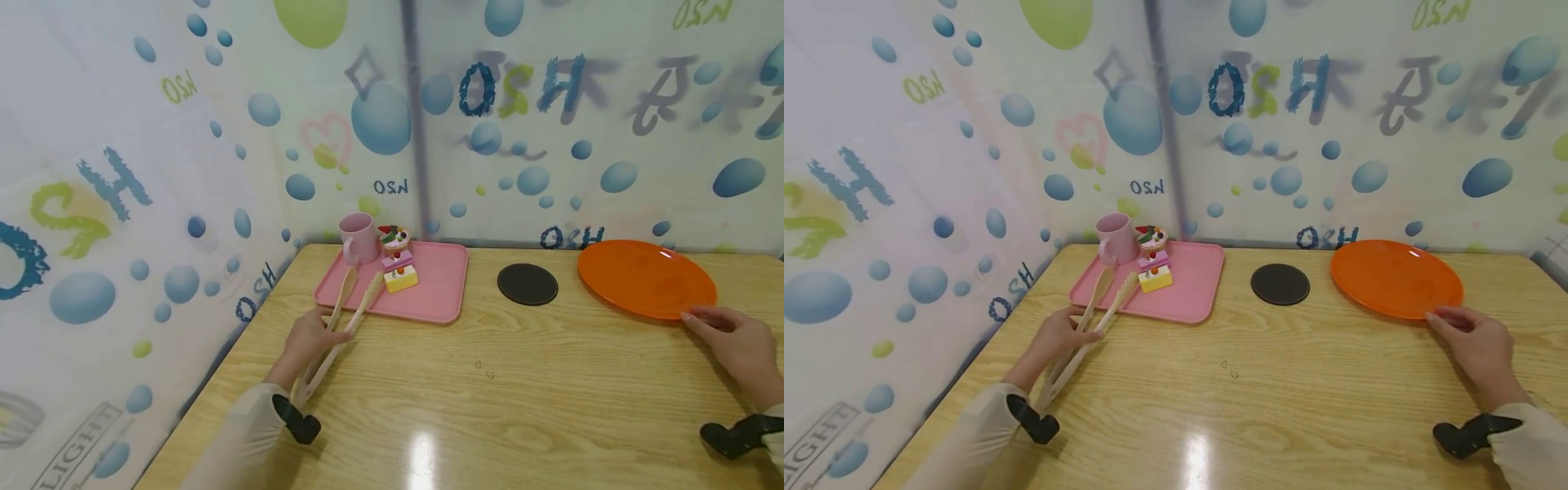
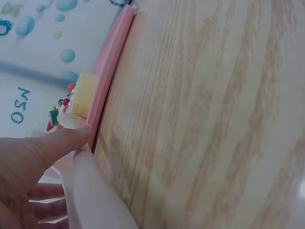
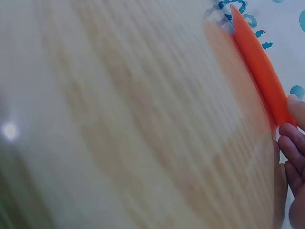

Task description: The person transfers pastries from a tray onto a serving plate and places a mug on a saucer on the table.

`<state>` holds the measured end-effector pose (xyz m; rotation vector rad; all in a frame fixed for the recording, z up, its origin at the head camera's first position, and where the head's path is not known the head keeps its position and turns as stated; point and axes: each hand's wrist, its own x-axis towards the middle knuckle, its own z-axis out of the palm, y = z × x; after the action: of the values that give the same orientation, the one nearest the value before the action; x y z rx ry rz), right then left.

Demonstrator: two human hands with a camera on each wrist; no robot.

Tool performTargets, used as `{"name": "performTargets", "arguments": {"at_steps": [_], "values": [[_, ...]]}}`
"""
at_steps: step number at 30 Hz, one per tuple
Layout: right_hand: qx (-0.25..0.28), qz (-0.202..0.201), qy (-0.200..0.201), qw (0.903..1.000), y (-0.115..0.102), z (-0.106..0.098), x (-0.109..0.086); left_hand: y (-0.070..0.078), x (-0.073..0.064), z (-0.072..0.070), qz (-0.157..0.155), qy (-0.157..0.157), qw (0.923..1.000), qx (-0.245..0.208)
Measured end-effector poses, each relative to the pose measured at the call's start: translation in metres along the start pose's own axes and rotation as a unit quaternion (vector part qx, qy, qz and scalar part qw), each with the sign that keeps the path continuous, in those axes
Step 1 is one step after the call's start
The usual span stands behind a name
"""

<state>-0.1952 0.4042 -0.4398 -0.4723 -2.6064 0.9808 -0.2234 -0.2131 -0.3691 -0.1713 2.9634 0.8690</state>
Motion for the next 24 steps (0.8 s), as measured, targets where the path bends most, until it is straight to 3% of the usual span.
{"name": "performTargets", "arguments": {"at_steps": [8, 18, 24], "values": [[-0.001, -0.001, -0.001, 1.0000, -0.0045, -0.0019, -0.0038, 0.0009, -0.0015, 0.0031, 0.001, 0.015, 0.9992, 0.037], [0.009, 0.001, 0.002, 1.0000, -0.0007, 0.0007, -0.0022, -0.0011, -0.0034, 0.0038, 0.019, 0.036, 0.9988, 0.027], [0.013, 0.000, 0.001, 0.9999, 0.0015, 0.0020, -0.0013, -0.0030, -0.0026, 0.0017, 0.013, 0.036, 0.9987, 0.034]]}}
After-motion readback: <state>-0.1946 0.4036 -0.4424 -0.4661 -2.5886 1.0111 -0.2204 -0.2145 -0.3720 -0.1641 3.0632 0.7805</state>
